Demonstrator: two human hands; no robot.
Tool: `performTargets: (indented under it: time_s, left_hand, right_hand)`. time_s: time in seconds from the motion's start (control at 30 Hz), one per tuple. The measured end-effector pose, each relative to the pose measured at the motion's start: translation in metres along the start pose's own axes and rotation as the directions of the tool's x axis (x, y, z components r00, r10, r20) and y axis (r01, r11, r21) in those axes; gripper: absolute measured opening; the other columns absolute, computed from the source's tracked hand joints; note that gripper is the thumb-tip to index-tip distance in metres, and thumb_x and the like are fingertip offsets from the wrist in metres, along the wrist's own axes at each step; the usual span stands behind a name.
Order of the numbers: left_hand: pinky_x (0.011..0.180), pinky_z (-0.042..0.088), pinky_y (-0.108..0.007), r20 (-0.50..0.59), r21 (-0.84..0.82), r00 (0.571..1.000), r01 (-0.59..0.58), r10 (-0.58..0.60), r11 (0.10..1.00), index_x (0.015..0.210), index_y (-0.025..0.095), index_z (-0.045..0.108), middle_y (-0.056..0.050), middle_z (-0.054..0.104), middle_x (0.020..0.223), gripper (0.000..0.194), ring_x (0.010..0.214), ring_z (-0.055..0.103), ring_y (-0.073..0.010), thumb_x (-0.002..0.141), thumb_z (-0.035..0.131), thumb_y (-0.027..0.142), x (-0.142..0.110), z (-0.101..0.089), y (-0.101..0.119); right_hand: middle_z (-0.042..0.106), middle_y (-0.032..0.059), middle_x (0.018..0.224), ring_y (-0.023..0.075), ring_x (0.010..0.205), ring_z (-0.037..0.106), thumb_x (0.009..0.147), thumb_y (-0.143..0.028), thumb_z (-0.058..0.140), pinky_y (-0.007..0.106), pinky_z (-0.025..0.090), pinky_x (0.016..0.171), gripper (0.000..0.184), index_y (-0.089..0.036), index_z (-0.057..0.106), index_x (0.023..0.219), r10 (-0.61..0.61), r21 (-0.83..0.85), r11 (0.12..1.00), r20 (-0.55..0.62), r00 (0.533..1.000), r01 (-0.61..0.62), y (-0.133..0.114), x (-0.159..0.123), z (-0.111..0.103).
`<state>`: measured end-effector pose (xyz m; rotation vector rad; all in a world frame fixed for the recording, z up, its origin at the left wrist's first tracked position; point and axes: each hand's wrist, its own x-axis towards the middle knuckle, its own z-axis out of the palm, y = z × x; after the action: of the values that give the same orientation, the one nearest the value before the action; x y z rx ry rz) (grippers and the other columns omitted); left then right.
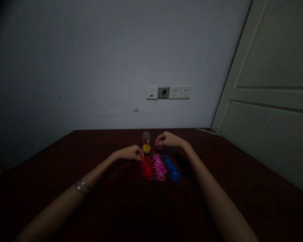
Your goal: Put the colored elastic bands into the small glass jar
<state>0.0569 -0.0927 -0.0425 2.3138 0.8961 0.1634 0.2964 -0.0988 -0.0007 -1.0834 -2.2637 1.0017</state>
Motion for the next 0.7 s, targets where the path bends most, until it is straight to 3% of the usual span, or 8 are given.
performTargets:
  time_s: [0.17, 0.37, 0.53, 0.7]
  left_hand:
    - [0.050, 0.028, -0.019, -0.066, -0.028, 0.997, -0.040, 0.038, 0.999, 0.075, 0.010, 0.065, 0.003, 0.049, 0.056, 0.020, 0.051, 0.040, -0.0067, 0.066, 0.059, 0.027, -0.005, -0.012, 0.006]
    - [0.053, 0.030, -0.019, -0.200, -0.030, 0.975, -0.103, 0.095, 0.994, 0.082, 0.010, 0.065, 0.001, 0.053, 0.062, 0.026, 0.055, 0.041, -0.0071, 0.067, 0.058, 0.030, -0.007, -0.046, 0.020]
    - [0.055, 0.032, -0.021, -0.274, -0.012, 0.950, -0.157, 0.148, 0.988, 0.079, 0.008, 0.066, -0.001, 0.056, 0.064, 0.026, 0.057, 0.043, -0.0081, 0.067, 0.057, 0.029, 0.011, -0.073, 0.030]
    - [0.053, 0.031, -0.020, -0.300, 0.016, 0.939, -0.169, 0.166, 0.985, 0.075, 0.008, 0.066, 0.000, 0.056, 0.060, 0.022, 0.054, 0.042, -0.0075, 0.065, 0.057, 0.024, 0.033, -0.082, 0.028]
  right_hand:
    - [0.068, 0.0053, 0.072, 0.0163, 0.066, 0.060, 0.066, -0.019, 0.053, 0.028, 0.045, 0.065, 0.019, -0.015, 0.069, 0.075, -0.021, -0.058, 0.998, 0.002, 1.000, 0.021, 0.002, 0.000, -0.002]
    - [0.068, 0.0058, 0.075, 0.0171, 0.071, 0.059, 0.066, -0.025, 0.054, 0.027, 0.043, 0.067, 0.021, -0.014, 0.069, 0.077, 0.008, -0.155, 0.988, -0.063, 0.998, -0.018, 0.007, 0.002, -0.004]
    - [0.067, 0.0051, 0.074, 0.0170, 0.070, 0.058, 0.068, -0.028, 0.053, 0.027, 0.042, 0.066, 0.024, -0.014, 0.068, 0.078, -0.010, -0.191, 0.981, -0.138, 0.990, -0.017, 0.007, 0.003, -0.001]
    - [0.066, 0.0061, 0.074, 0.0174, 0.069, 0.057, 0.068, -0.030, 0.052, 0.028, 0.042, 0.066, 0.024, -0.013, 0.068, 0.077, -0.026, -0.181, 0.983, -0.160, 0.987, -0.003, 0.003, 0.003, 0.000]
